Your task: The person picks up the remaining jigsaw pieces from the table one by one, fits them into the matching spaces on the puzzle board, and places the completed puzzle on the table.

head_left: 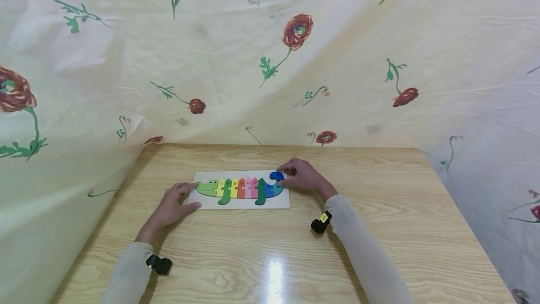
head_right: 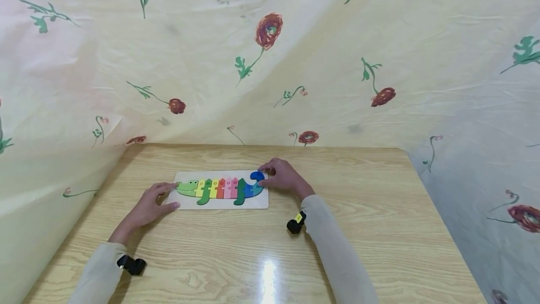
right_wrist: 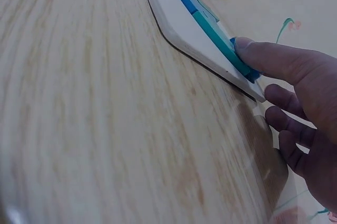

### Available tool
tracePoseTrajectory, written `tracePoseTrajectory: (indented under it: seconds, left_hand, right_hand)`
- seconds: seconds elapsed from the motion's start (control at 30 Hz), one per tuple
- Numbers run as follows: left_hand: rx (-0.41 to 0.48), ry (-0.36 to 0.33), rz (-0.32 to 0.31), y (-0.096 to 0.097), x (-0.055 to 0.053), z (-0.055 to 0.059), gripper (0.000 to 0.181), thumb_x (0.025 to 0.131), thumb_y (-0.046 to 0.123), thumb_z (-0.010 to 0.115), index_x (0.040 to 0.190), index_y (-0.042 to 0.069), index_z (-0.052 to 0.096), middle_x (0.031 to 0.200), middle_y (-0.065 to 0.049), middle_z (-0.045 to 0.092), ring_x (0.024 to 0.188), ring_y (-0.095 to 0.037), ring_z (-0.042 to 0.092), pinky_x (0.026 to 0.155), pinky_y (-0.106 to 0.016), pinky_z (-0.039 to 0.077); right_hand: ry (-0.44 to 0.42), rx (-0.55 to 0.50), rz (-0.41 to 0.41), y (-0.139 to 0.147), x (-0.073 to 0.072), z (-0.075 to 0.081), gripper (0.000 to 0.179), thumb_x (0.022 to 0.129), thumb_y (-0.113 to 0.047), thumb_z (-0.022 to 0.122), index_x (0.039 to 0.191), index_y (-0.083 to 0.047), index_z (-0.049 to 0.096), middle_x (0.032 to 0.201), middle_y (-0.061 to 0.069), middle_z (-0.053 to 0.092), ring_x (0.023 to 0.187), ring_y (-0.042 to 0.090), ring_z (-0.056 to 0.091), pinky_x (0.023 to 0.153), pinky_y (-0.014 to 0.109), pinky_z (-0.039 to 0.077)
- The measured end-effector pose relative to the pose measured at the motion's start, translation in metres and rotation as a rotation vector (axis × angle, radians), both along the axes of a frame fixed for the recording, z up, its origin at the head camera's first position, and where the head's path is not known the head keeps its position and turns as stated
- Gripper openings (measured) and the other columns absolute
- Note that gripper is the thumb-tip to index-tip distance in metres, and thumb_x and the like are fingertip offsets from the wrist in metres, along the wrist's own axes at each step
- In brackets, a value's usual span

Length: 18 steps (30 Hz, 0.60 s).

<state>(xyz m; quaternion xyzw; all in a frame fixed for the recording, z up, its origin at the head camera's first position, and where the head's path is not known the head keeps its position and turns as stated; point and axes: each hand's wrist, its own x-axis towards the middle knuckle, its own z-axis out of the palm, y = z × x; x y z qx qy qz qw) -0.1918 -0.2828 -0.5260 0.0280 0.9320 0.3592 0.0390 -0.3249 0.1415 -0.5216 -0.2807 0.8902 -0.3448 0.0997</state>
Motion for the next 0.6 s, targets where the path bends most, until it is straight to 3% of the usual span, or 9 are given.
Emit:
tracePoseTrajectory:
  seconds: [0.3, 0.6]
  left_hand:
    - [-0.011, 0.021, -0.016, 0.001, -0.003, -0.001, 0.065, 0.093, 0.029, 0.077, 0.15, 0.01, 0.051, 0.153, -0.024, 0.04, 0.136, -0.046, 0.032, 0.11, -0.07, 0.031]
    - [-0.005, 0.021, -0.005, -0.001, -0.001, -0.004, 0.067, 0.093, 0.031, 0.077, 0.151, 0.012, 0.05, 0.154, -0.024, 0.039, 0.138, -0.047, 0.032, 0.111, -0.07, 0.03]
  right_hand:
    - [0.006, -0.009, -0.013, 0.005, 0.003, 0.002, 0.045, 0.088, -0.037, 0.081, 0.128, -0.017, 0.072, 0.109, 0.002, 0.063, 0.098, 0.021, 0.055, 0.086, 0.035, 0.05]
    - [0.107, -0.086, -0.065, 0.03, 0.013, 0.016, 0.041, 0.094, -0.029, 0.075, 0.128, -0.007, 0.07, 0.114, 0.013, 0.066, 0.1, 0.026, 0.06, 0.082, 0.04, 0.054]
